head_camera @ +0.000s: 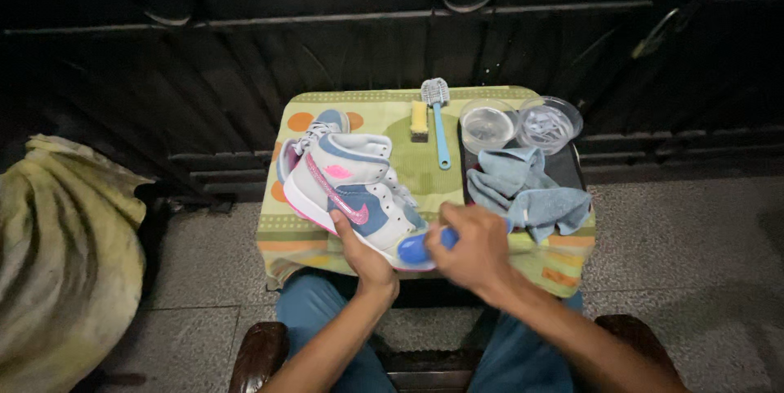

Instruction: The person scrubs a white and blue high-top sneaker with a blue brush, focusing on the toe box and side panels. They then wipe the shoe with a cloth to remove residue.

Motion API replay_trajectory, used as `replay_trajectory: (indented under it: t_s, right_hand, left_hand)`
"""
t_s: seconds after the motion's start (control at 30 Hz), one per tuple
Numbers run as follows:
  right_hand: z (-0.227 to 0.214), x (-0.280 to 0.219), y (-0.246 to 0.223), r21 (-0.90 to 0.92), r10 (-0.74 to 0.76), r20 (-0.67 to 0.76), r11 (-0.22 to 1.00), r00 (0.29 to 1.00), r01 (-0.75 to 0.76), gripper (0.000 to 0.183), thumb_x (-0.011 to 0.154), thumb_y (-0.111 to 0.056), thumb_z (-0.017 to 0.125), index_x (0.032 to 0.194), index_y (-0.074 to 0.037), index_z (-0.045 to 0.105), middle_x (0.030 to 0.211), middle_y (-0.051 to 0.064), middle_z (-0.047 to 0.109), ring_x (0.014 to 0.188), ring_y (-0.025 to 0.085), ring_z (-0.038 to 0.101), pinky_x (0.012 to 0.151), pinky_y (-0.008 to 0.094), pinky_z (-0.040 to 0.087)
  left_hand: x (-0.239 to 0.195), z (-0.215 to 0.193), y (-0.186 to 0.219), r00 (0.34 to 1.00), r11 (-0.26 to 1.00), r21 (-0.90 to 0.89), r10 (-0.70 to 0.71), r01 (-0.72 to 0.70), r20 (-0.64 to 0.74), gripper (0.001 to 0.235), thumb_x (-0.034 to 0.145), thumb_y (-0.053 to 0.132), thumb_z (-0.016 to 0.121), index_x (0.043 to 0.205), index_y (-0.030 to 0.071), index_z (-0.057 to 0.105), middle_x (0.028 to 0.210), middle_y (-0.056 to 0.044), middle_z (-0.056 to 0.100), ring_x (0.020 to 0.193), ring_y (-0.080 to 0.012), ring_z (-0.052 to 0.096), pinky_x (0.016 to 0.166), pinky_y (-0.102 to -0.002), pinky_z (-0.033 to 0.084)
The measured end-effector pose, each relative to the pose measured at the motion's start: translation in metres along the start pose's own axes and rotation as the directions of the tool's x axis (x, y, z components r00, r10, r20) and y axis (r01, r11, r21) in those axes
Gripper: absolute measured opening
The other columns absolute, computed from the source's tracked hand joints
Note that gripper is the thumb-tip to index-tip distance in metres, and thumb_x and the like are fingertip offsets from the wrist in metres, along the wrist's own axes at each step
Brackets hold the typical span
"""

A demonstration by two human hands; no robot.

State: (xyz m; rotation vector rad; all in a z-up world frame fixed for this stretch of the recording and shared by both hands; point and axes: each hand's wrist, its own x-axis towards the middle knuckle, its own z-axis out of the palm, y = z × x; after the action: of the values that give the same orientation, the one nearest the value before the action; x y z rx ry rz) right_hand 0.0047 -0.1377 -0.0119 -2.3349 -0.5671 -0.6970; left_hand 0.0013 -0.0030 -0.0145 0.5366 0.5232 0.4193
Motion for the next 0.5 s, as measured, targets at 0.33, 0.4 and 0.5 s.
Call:
replay_trajectory:
  t_s: [0.33, 0.4, 0.5]
  right_hand:
    - [-0.007, 0.001, 0.010, 0.025, 0.146, 0.034, 0.989, 0.989, -0.147, 0.027, 0.088, -0.031, 0.060, 0.069, -0.013, 0.051, 0.054, 0.019, 0.055, 0.057, 0.044, 0.062, 0.054, 0.048, 0.048]
    - [-0.007, -0.002, -0.003, 0.047, 0.052, 0.074, 0.997, 0.996, -0.055, 0.029, 0.084, -0.037, 0.064, 0.066, -0.018, 0.049, 0.052, 0.011, 0.054, 0.054, 0.035, 0.065, 0.052, 0.039, 0.051]
    - [0.008, -0.005, 0.036, 0.091, 0.133, 0.047, 0.986, 0.990, -0.137, 0.025, 0.086, -0.027, 0.060, 0.068, -0.013, 0.052, 0.053, 0.019, 0.055, 0.058, 0.045, 0.063, 0.054, 0.047, 0.048]
  left_hand:
    - [0.009, -0.002, 0.006, 1.000, 1.000, -0.012, -0.008, 0.008, 0.013, 0.066, 0.096, 0.063, 0.046, 0.135, 0.012, 0.063, 0.130, -0.015, 0.067, 0.117, -0.0240, 0.065, 0.106, -0.045, 0.051]
    - [0.005, 0.003, 0.012, 0.999, 1.000, -0.009, -0.017, 0.017, 0.031, 0.062, 0.096, 0.061, 0.048, 0.133, 0.014, 0.064, 0.130, -0.013, 0.068, 0.117, -0.0231, 0.065, 0.106, -0.044, 0.051]
    - [-0.002, 0.011, 0.026, 0.998, 0.998, 0.008, -0.055, 0.055, 0.033, 0.066, 0.094, 0.063, 0.047, 0.134, 0.013, 0.063, 0.133, -0.014, 0.066, 0.119, -0.0248, 0.064, 0.107, -0.046, 0.050]
